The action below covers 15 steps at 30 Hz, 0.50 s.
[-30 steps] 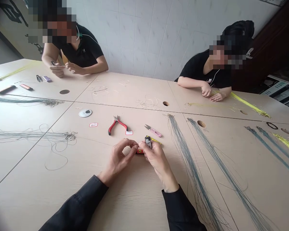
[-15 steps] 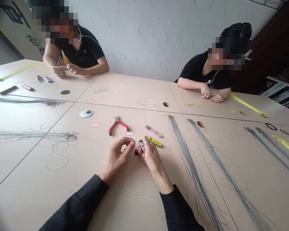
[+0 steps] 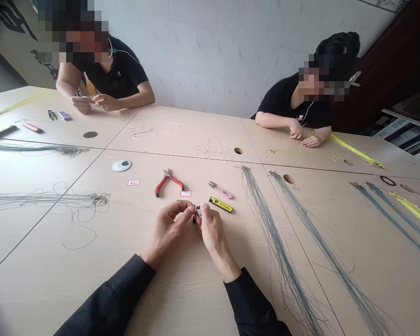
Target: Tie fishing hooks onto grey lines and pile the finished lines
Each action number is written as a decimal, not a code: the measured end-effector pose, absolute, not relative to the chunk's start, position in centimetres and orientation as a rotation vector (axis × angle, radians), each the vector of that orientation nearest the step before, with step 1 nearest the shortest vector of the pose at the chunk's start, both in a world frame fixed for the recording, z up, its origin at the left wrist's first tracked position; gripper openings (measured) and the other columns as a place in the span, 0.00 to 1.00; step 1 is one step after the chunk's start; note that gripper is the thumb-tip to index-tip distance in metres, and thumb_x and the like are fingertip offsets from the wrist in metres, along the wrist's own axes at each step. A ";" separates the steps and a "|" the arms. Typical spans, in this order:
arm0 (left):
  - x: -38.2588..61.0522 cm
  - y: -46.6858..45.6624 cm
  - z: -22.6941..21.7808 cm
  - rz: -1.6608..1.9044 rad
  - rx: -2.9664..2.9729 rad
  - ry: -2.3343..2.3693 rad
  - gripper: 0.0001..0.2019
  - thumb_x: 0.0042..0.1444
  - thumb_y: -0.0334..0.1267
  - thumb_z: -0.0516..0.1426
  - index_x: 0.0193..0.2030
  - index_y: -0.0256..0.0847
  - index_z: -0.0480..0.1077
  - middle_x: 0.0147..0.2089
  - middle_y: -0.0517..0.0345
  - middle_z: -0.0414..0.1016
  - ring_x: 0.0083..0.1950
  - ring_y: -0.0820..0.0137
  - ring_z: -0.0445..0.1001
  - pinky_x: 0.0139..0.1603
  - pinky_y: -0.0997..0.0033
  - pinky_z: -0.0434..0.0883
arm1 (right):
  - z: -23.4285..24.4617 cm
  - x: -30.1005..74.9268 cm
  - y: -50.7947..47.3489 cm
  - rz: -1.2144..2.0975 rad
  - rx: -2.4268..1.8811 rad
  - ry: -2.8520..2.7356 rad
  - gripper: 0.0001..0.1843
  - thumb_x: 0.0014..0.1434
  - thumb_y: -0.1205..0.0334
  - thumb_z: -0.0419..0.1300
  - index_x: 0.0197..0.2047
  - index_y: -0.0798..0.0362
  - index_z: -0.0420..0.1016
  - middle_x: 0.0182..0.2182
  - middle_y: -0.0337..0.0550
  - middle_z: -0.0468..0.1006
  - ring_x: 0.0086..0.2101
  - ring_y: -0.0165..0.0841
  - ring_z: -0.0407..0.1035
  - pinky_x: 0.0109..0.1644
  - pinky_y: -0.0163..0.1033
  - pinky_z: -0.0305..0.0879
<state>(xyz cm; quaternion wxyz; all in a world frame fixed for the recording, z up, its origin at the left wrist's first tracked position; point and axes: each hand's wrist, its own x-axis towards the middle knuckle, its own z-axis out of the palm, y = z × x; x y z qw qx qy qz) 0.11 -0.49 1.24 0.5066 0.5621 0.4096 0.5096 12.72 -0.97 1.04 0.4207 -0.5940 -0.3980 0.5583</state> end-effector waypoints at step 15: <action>0.1 -0.3 0.5 1.231 1.368 1.074 0.12 0.63 0.45 0.58 0.37 0.38 0.75 0.37 0.55 0.79 0.40 0.68 0.75 0.44 0.70 0.71 | 2.6 13.4 -1.4 1.048 -1.349 -1.216 0.19 0.62 0.43 0.58 0.33 0.51 0.70 0.23 0.36 0.64 0.25 0.29 0.58 0.32 0.35 0.59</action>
